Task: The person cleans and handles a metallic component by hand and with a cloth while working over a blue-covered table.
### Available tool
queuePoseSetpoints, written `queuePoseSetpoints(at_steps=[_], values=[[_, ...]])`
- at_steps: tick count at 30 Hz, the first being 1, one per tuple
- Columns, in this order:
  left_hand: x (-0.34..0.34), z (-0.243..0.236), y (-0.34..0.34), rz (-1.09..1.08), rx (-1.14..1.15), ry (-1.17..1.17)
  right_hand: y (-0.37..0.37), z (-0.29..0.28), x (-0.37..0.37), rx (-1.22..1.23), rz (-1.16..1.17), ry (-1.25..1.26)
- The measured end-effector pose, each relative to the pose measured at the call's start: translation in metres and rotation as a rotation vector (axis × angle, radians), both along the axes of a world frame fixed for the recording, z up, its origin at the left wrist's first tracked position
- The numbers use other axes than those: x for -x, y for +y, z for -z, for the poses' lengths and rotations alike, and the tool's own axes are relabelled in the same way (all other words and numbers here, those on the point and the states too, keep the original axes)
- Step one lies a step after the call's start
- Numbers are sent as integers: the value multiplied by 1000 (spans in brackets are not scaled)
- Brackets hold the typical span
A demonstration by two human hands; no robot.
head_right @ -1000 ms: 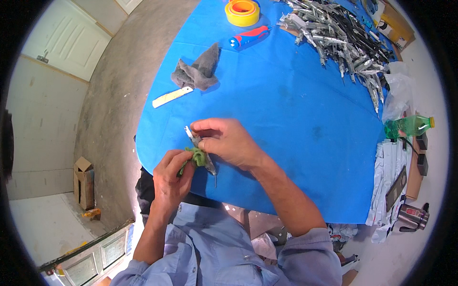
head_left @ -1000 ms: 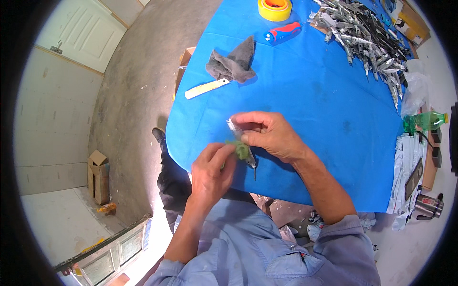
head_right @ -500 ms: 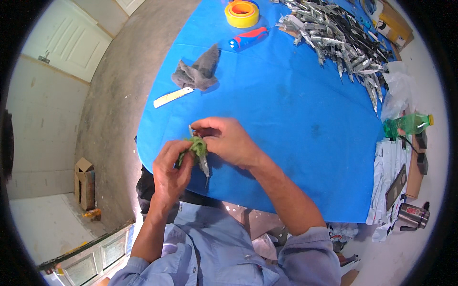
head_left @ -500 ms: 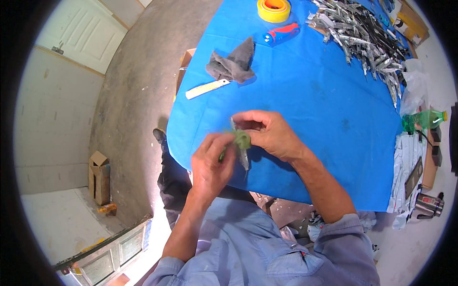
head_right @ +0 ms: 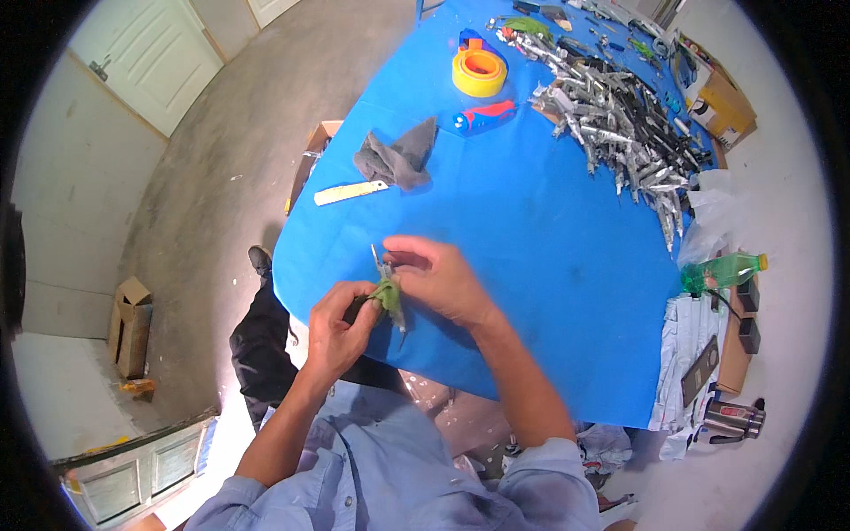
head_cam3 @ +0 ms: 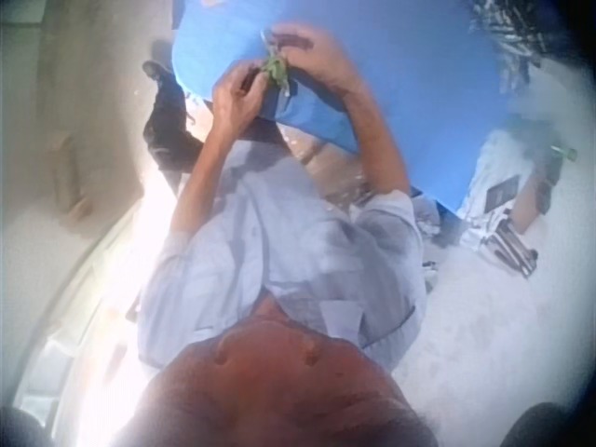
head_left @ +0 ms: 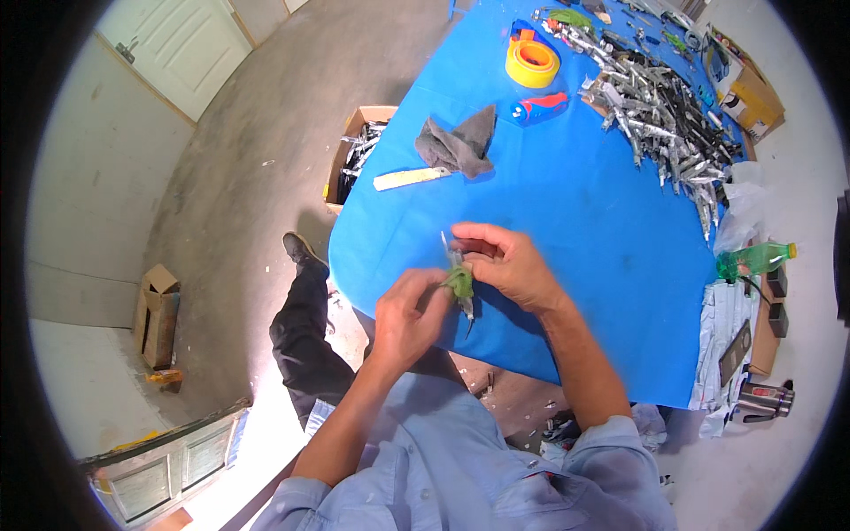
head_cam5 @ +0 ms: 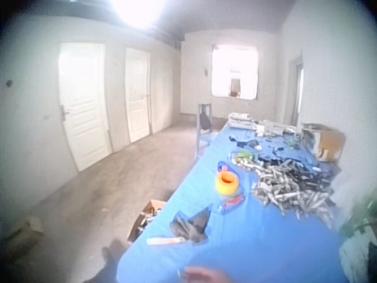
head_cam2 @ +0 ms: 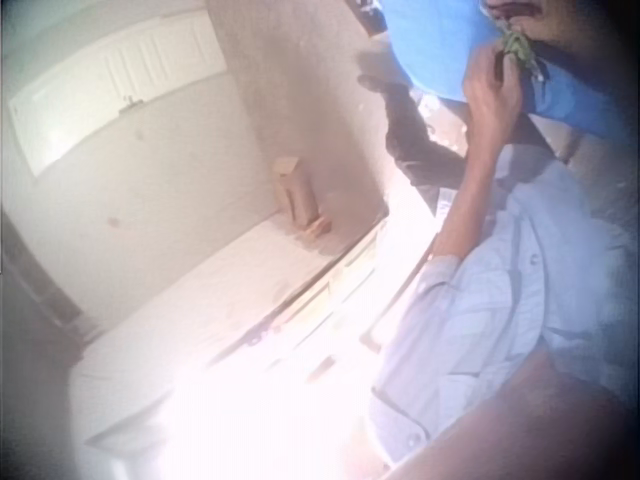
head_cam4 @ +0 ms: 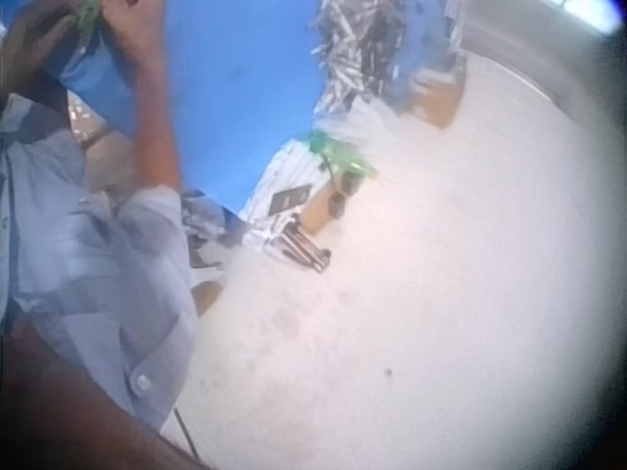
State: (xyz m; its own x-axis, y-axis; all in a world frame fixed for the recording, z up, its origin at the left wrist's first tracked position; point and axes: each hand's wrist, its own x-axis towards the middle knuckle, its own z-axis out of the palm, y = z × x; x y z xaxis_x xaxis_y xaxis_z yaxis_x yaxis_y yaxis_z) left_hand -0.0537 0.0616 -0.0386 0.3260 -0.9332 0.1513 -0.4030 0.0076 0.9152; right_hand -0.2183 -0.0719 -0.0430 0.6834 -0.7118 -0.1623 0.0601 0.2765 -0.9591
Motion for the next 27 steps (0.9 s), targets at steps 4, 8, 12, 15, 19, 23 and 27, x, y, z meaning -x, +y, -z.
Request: queuePoseSetpoints(at_steps=[4,8,12,15,19,23,27], values=[[-3,6,0,0,41,27,8,-1,-4,44,15,59],[-2,15,-7,58,163,-128,15,6,-2,174,141,185],[-7,14,0,20,158,-118,34,22,-16,506,349,303],[4,12,-3,40,210,-152,60,8,-1,774,514,446],[0,21,-6,32,236,-194,105,7,5,823,595,660],[-5,22,-3,20,278,-103,142,-3,-2,1049,566,814],[-6,31,-5,35,288,-120,150,6,-9,1130,676,851]])
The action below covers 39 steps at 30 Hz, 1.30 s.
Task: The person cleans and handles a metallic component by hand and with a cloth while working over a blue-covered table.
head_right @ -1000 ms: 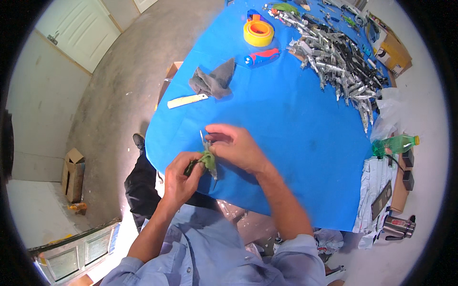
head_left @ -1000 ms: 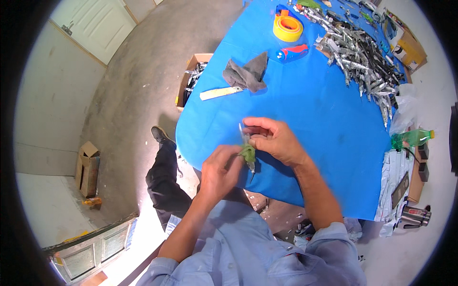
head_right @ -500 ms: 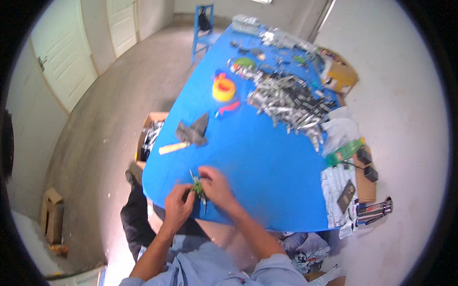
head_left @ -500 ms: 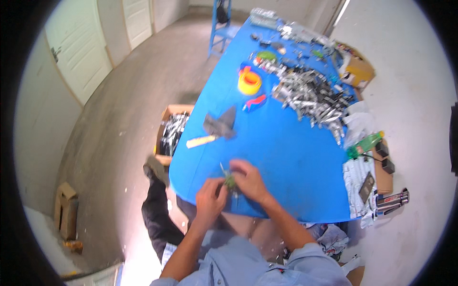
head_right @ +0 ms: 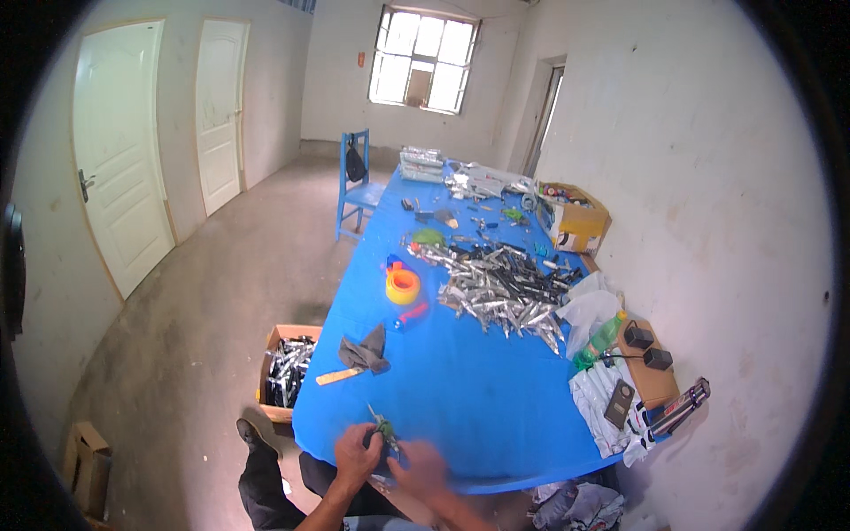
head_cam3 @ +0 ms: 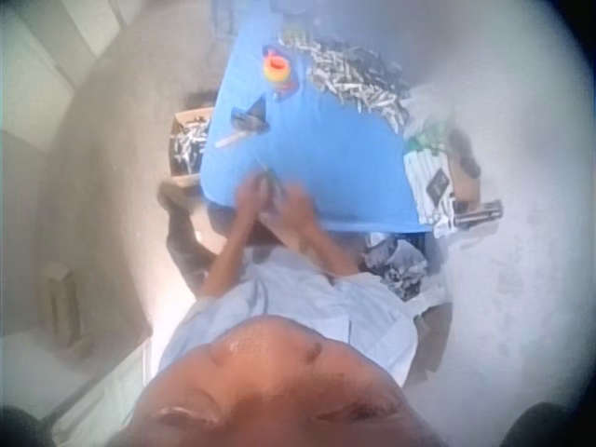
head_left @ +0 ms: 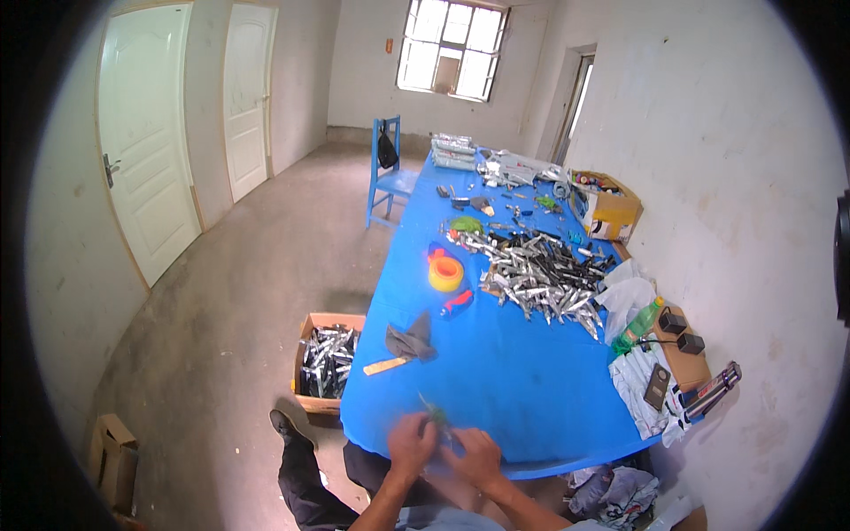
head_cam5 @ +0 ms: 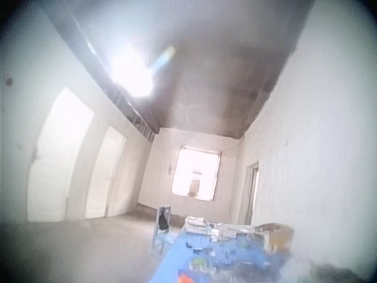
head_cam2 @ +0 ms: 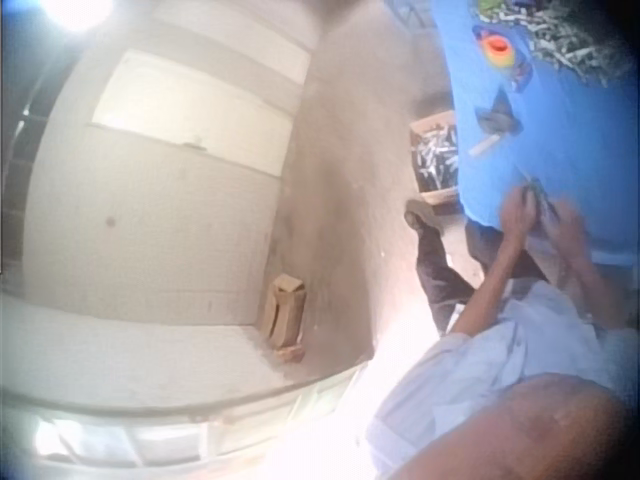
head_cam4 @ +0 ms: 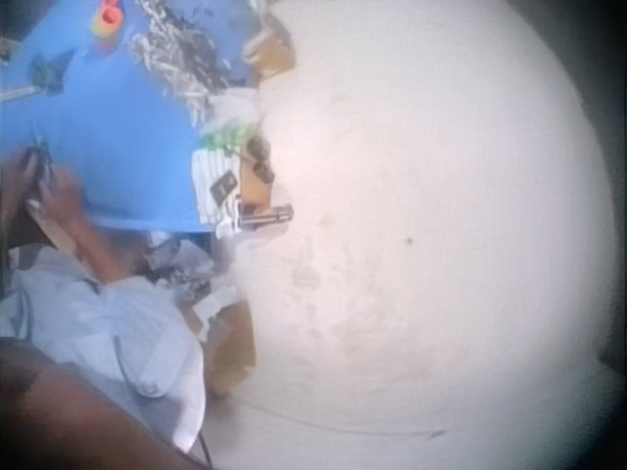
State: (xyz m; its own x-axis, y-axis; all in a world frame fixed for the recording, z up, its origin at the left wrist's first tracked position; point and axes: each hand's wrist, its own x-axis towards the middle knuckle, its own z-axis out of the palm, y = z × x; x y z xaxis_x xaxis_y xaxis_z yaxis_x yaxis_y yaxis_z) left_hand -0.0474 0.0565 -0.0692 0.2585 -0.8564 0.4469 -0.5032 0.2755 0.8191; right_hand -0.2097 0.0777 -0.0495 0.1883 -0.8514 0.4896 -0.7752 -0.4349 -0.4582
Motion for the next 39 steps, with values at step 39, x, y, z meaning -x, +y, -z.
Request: queuePoseSetpoints(at_steps=[39], values=[[-13,-5,4,153,-80,63,-4,5,-12,75,158,140]])
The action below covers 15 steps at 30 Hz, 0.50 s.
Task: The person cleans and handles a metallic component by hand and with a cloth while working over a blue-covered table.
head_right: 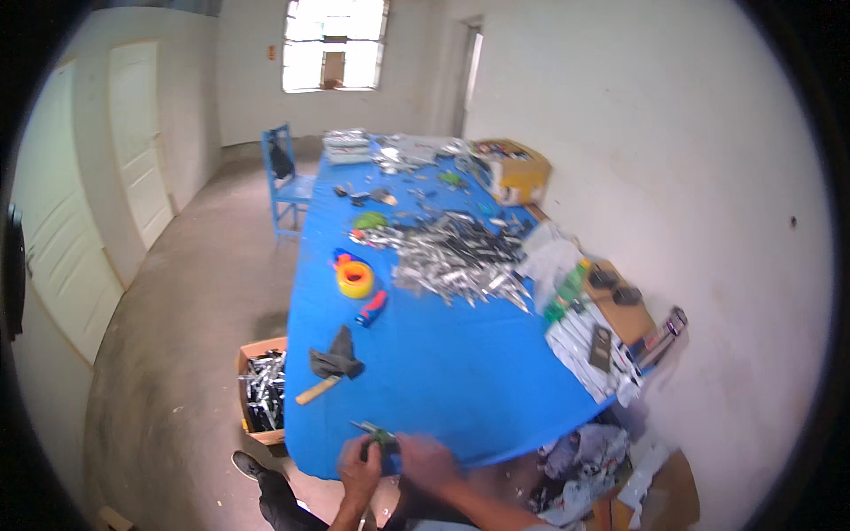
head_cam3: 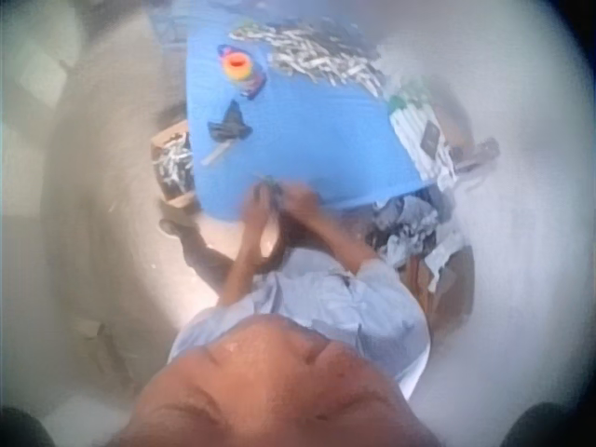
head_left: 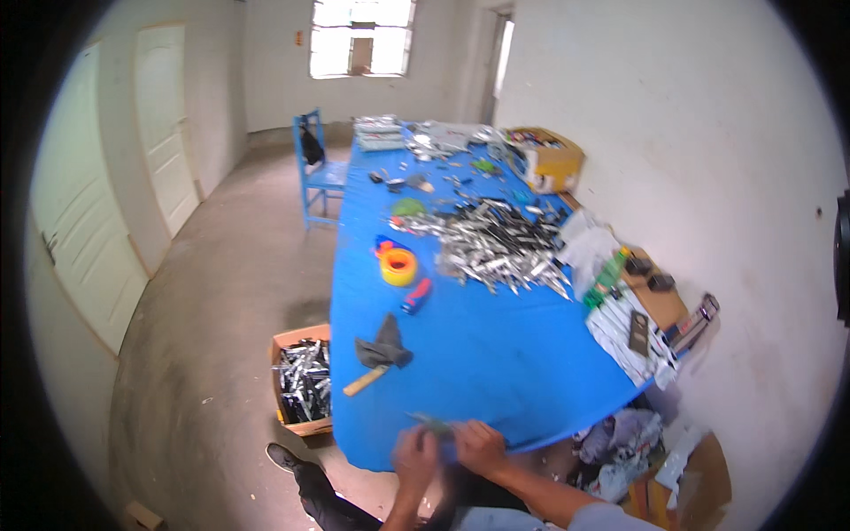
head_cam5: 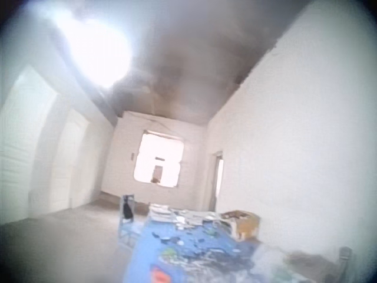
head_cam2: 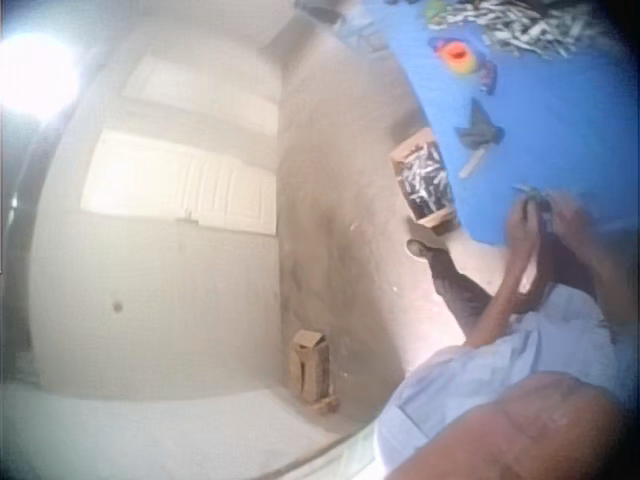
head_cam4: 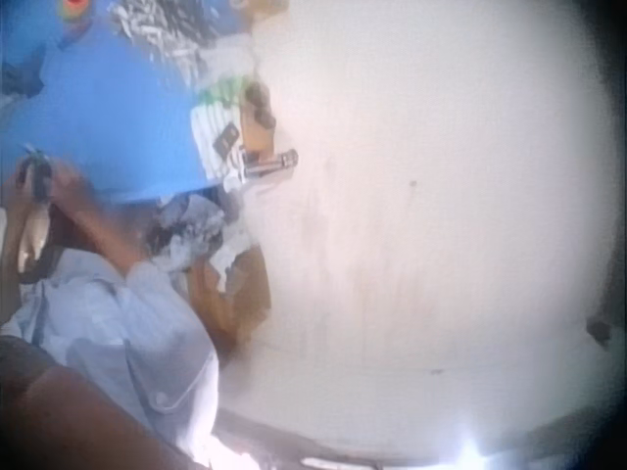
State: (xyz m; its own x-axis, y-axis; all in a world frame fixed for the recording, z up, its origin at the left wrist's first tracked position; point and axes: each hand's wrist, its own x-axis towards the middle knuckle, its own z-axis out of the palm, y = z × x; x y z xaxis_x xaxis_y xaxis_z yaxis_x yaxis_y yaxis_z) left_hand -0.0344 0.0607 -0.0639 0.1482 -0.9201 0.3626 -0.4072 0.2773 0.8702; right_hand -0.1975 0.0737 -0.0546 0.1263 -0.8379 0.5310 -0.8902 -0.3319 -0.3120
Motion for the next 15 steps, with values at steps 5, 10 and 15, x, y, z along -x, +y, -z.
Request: queuePoseSetpoints(at_steps=[5,10,15], values=[[4,8,-3,-6,18,12,-7,26,10,43,-31,-67],[3,16,-5,-39,6,8,-1,-2,8,51,-68,-128],[3,18,-10,-47,-108,67,-3,11,14,45,-90,-133]])
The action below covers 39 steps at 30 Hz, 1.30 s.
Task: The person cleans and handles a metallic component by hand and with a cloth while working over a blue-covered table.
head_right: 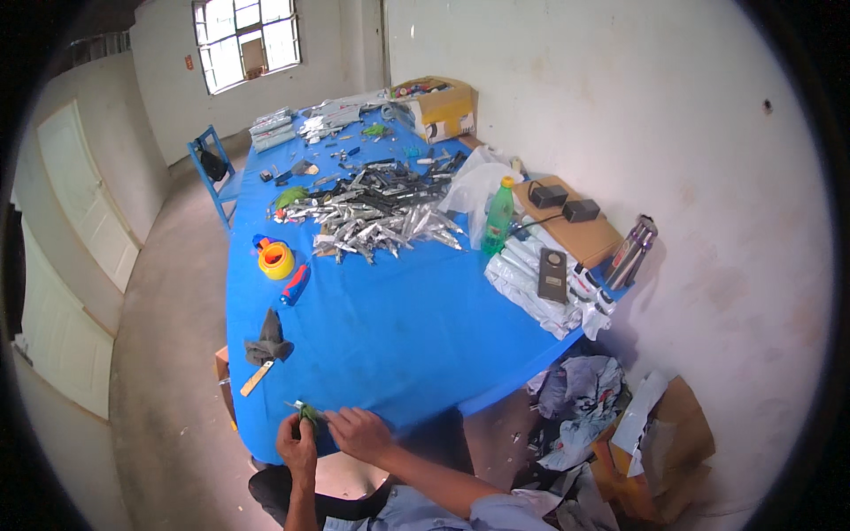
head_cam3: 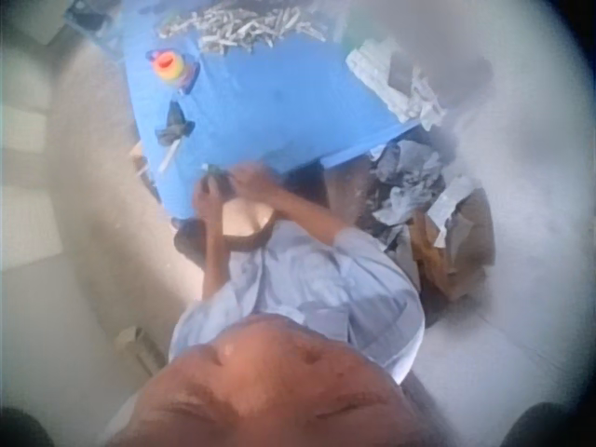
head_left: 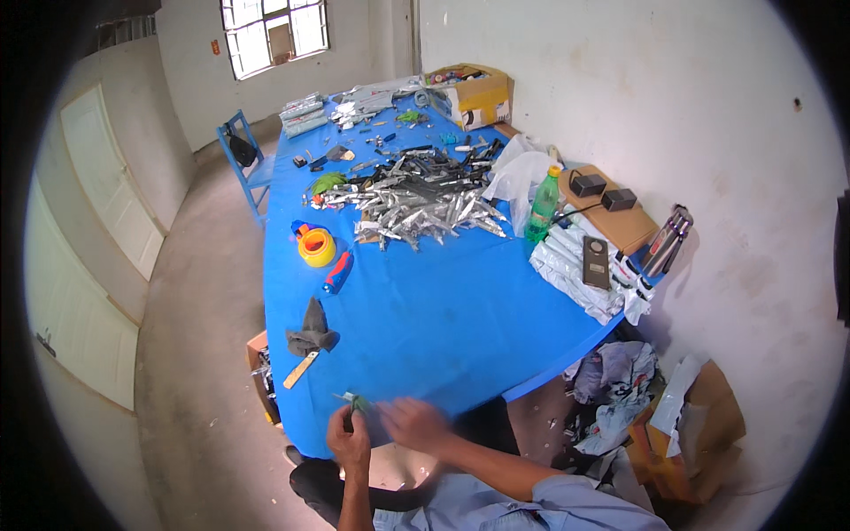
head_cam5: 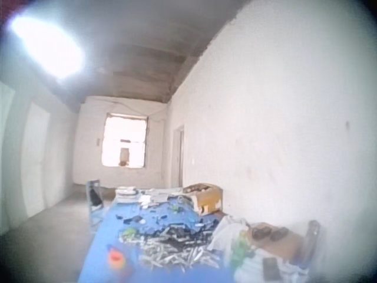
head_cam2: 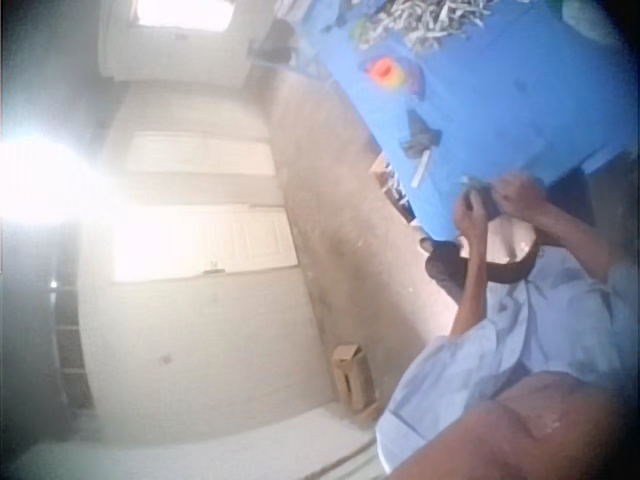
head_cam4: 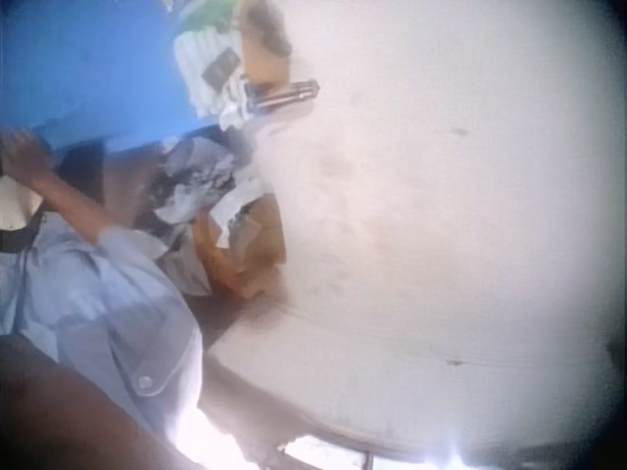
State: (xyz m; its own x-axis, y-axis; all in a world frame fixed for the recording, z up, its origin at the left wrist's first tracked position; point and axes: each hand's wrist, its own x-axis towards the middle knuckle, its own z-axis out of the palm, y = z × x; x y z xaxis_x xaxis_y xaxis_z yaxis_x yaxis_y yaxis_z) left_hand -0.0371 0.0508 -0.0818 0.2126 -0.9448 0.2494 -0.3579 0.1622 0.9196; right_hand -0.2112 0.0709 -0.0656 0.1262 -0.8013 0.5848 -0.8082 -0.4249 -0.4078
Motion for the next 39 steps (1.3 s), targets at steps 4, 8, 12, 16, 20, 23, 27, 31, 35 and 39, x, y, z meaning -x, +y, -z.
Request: queuePoseSetpoints(at_steps=[4,8,12,16,20,23,27,31,35,39], values=[[-8,-2,-1,25,-116,124,0,3,-2,-54,16,-9],[-8,-14,2,19,-194,276,-4,1,-2,-55,25,-153],[-21,-20,-3,-36,-255,384,-10,20,-6,-79,50,-188],[-32,-29,-5,-85,-344,582,-8,9,-5,-238,61,-202],[-19,-50,-4,-57,-355,525,-13,-6,1,-270,56,-295],[3,-58,-1,26,-295,308,-13,-13,0,-237,38,-332],[31,-69,7,168,38,-435,-10,0,7,-286,-12,-240],[26,-62,2,116,12,-513,-11,-10,11,-298,-59,-231],[21,-59,-16,65,49,-599,-11,-12,9,-245,-63,-258],[16,-51,-27,12,84,-491,-10,-7,5,-215,-33,-247]])
